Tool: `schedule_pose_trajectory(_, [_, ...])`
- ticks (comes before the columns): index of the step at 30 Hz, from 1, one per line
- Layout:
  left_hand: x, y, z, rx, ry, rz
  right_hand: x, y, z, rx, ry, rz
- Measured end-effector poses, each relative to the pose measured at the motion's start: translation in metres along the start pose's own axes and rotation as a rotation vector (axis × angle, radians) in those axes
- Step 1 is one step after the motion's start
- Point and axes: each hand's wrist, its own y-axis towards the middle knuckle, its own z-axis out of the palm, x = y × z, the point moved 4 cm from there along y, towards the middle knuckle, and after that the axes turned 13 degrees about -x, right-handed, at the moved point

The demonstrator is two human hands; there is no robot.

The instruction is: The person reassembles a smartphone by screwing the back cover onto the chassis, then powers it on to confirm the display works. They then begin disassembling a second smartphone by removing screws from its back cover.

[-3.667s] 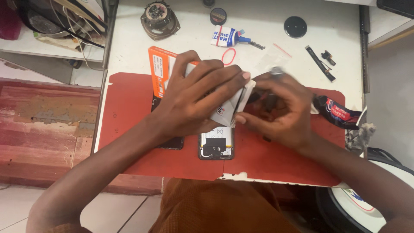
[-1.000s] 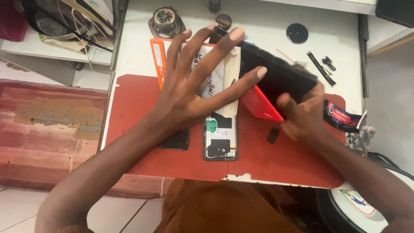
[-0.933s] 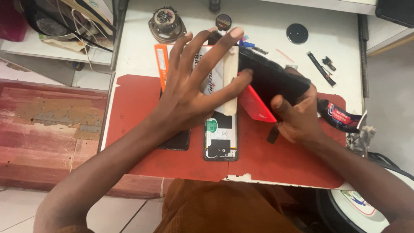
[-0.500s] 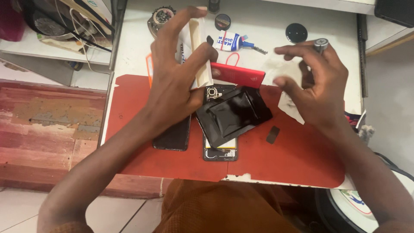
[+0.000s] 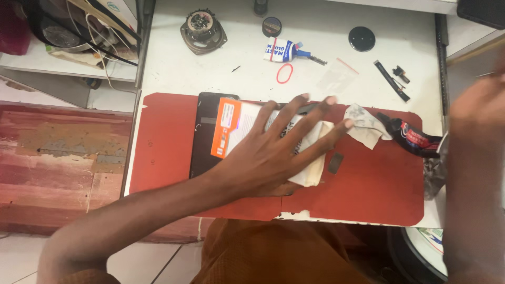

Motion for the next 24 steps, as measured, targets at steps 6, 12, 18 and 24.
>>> schedule_pose_trajectory(6, [0.024, -0.013, 0.024, 0.036, -0.111, -0.184, -0.026, 0.035, 0.001, 0.045, -0.037, 0.085])
schedule_pose_trajectory(12, [0.029, -0.002, -0.001, -0.065, -0.152, -0.146, -0.007, 0.041, -0.004, 0.07, -0.03, 0.11])
schedule_pose_trajectory(18, [0.027, -0.002, -0.031, -0.272, -0.143, -0.069, 0.011, 0.026, -0.015, 0.074, -0.01, 0.133])
schedule_pose_trajectory(24, [0.036, -0.008, -0.027, -0.349, -0.052, -0.004, 0.05, 0.034, -0.026, 0.08, 0.099, 0.12])
